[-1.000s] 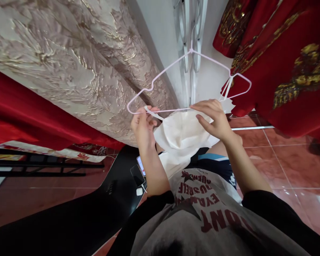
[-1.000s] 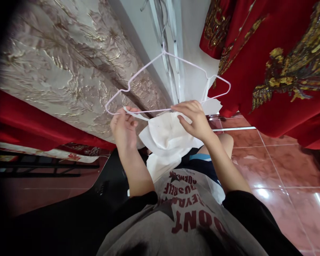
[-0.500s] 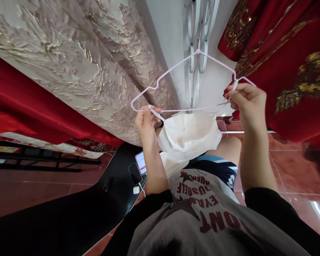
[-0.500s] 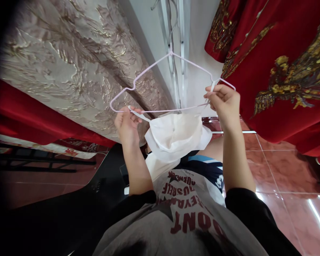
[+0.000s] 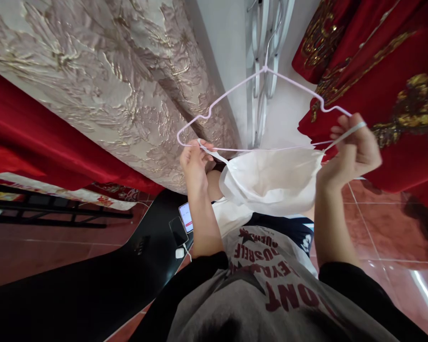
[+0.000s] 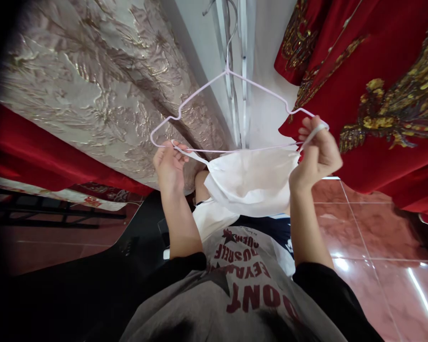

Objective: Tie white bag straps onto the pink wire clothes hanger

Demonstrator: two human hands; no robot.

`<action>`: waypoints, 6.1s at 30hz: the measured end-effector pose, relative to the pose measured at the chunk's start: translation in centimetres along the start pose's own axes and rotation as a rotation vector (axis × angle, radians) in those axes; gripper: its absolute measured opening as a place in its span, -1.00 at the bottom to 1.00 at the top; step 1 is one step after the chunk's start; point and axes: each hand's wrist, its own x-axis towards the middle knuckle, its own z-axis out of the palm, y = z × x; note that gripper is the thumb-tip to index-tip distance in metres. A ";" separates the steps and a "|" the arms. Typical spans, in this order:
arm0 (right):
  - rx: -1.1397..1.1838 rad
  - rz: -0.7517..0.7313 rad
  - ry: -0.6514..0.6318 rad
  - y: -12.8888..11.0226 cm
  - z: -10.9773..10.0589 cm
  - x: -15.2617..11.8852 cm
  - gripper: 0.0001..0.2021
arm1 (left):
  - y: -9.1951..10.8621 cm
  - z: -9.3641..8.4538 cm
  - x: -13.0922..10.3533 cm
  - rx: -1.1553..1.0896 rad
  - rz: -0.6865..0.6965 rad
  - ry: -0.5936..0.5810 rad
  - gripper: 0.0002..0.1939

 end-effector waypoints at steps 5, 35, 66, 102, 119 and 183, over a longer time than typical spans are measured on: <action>-0.011 0.020 -0.021 0.7 0.0 -0.5 -0.55 | 0.1 -0.2 0.0 0.027 0.000 0.004 -0.66; -0.180 0.058 -0.698 -4.1 1.8 -0.6 -0.82 | 6.5 1.4 3.9 0.333 0.101 -0.456 -0.76; -0.097 0.009 -0.069 -1.3 -1.7 2.2 -0.78 | -0.8 1.7 -0.8 -0.117 0.051 -0.066 -0.77; -0.194 0.013 -0.734 -5.0 4.4 -4.5 -0.72 | 3.4 -0.8 -4.9 0.208 -0.085 -0.477 -0.69; -0.174 -0.009 -0.814 -6.1 4.8 -5.1 -0.65 | 1.1 -1.7 -1.4 -0.103 -0.056 0.025 -0.79; -0.095 0.159 -0.670 -3.6 2.7 -3.8 -0.34 | 2.9 -3.9 -2.8 -0.064 0.223 0.018 -0.62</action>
